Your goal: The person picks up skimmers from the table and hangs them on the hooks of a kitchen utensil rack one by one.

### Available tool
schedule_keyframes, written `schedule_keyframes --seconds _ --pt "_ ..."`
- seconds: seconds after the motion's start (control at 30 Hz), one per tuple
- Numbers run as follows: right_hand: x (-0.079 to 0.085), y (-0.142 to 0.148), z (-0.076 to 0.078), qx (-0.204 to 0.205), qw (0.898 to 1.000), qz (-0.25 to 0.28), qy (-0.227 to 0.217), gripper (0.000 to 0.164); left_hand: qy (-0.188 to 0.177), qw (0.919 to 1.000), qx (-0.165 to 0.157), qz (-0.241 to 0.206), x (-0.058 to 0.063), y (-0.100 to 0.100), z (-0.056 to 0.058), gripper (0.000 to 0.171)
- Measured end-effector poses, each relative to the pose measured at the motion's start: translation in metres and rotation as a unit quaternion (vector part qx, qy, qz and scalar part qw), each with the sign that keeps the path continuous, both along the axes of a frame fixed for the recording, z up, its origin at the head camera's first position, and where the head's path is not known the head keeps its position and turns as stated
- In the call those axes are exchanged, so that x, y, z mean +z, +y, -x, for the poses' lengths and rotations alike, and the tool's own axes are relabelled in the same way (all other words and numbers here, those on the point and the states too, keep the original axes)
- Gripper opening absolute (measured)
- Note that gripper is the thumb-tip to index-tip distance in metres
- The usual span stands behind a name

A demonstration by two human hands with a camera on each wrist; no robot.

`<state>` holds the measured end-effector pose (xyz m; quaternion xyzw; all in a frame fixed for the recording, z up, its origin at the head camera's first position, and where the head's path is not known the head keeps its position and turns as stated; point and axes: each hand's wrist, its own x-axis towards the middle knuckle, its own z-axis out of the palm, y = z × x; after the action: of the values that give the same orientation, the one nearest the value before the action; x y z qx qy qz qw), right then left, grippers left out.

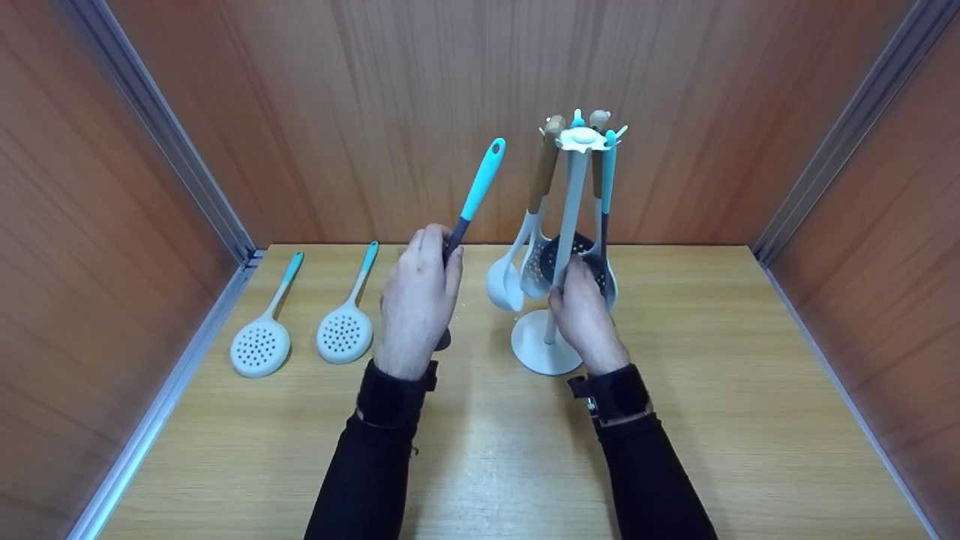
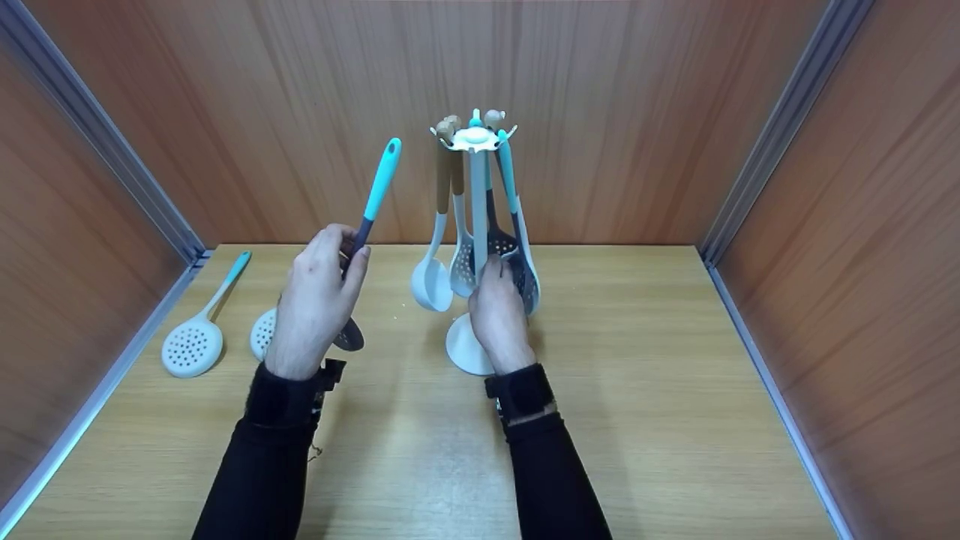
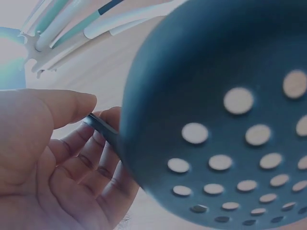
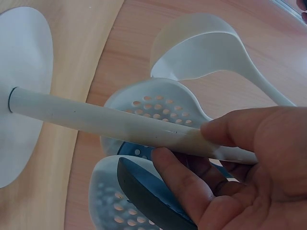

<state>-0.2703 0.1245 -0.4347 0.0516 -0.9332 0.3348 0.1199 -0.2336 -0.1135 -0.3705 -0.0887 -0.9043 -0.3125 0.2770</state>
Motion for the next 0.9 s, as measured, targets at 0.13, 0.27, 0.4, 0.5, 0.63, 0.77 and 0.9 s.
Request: schedule_keyframes --seconds 0.13,0.27,0.4,0.5,0.63,0.77,0.9 --pt "0.000 0.001 0.000 0.000 1.000 -0.002 0.001 0.055 0.011 0.9999 -0.003 0.003 0.002 0.004 -0.003 0.023" --pt "-0.001 0.001 0.000 0.002 1.000 -0.003 0.004 0.055 0.013 0.9999 -0.010 0.002 0.005 0.008 -0.006 0.023" --pt "-0.001 0.002 0.001 0.007 1.000 -0.002 0.012 0.054 0.018 0.9997 -0.018 0.002 0.006 0.012 -0.008 0.023" --pt "-0.002 0.002 0.001 0.010 1.000 -0.001 0.018 0.054 0.027 0.9993 -0.024 0.002 0.006 0.015 -0.010 0.024" --pt "-0.002 0.002 0.000 0.013 1.000 0.001 0.020 0.054 0.032 0.9990 -0.030 0.004 0.007 0.019 -0.013 0.025" --pt "-0.002 0.002 0.000 0.014 1.000 0.000 0.023 0.053 0.036 0.9987 -0.036 0.005 0.008 0.022 -0.016 0.027" --pt "-0.002 0.002 0.001 0.013 1.000 -0.008 0.027 0.052 0.039 0.9982 -0.045 0.002 0.009 0.026 -0.019 0.028"
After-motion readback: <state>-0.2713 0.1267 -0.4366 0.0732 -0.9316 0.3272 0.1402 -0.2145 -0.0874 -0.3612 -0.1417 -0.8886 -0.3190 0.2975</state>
